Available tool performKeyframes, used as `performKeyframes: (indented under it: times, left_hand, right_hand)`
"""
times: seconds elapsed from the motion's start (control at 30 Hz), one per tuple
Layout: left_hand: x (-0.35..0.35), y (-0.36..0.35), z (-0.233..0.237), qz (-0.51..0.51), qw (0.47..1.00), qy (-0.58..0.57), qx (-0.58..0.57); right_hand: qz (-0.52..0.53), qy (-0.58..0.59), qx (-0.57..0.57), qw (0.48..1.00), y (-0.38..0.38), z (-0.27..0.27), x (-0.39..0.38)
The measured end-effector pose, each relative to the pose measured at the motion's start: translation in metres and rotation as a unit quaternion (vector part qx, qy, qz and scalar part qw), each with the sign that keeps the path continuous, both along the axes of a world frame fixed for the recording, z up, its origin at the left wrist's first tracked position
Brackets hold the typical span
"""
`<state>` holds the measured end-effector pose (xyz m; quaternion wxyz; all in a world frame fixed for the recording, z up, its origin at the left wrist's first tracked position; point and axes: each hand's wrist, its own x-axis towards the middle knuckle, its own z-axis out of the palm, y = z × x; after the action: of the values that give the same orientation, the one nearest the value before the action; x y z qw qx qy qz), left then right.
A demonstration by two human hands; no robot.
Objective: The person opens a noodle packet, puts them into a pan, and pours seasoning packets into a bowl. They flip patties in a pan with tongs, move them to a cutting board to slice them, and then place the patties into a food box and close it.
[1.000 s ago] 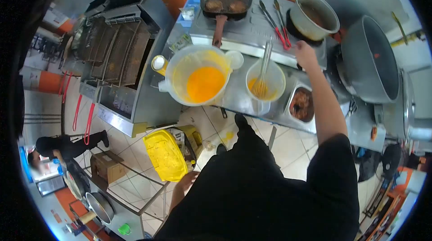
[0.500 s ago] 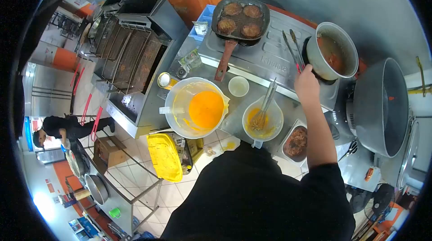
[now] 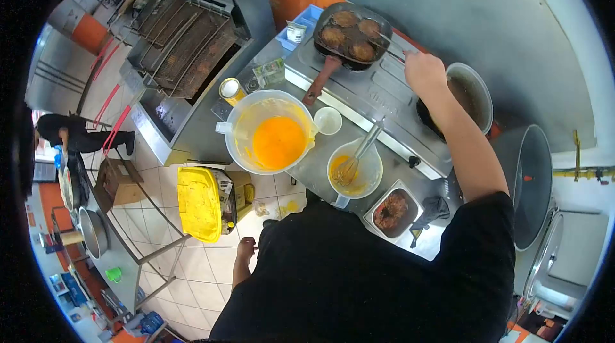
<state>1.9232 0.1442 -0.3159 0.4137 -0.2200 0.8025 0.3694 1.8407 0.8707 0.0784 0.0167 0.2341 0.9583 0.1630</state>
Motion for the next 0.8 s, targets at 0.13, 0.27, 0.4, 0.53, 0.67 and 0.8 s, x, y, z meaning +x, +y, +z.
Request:
performKeyframes:
  times: [0.13, 0.27, 0.4, 0.53, 0.67, 0.8]
  left_hand:
    - [0.02, 0.004, 0.014, -0.004, 0.999, 0.048, 0.016]
    - [0.031, -0.01, 0.02, -0.018, 0.994, 0.087, 0.056]
    - [0.022, -0.013, 0.048, 0.04, 0.993, 0.098, 0.045]
    - [0.018, -0.022, 0.042, 0.046, 0.995, 0.086, 0.011]
    - [0.006, -0.002, 0.071, 0.061, 0.989, 0.115, 0.072]
    - [-0.036, 0.048, 0.137, 0.18, 0.958, 0.138, 0.174]
  right_hand:
    - [-0.003, -0.006, 0.014, 1.0, 0.01, -0.015, -0.013]
    - [-0.012, -0.019, 0.0, 1.0, 0.019, -0.006, -0.013]
    - [-0.091, 0.15, -0.187, 0.967, 0.058, 0.006, -0.007]
    - [-0.149, 0.178, -0.359, 0.904, 0.103, 0.003, 0.002]
    - [-0.145, 0.175, -0.387, 0.894, 0.098, 0.01, 0.008]
    - [-0.091, 0.19, -0.308, 0.928, 0.069, 0.031, 0.011]
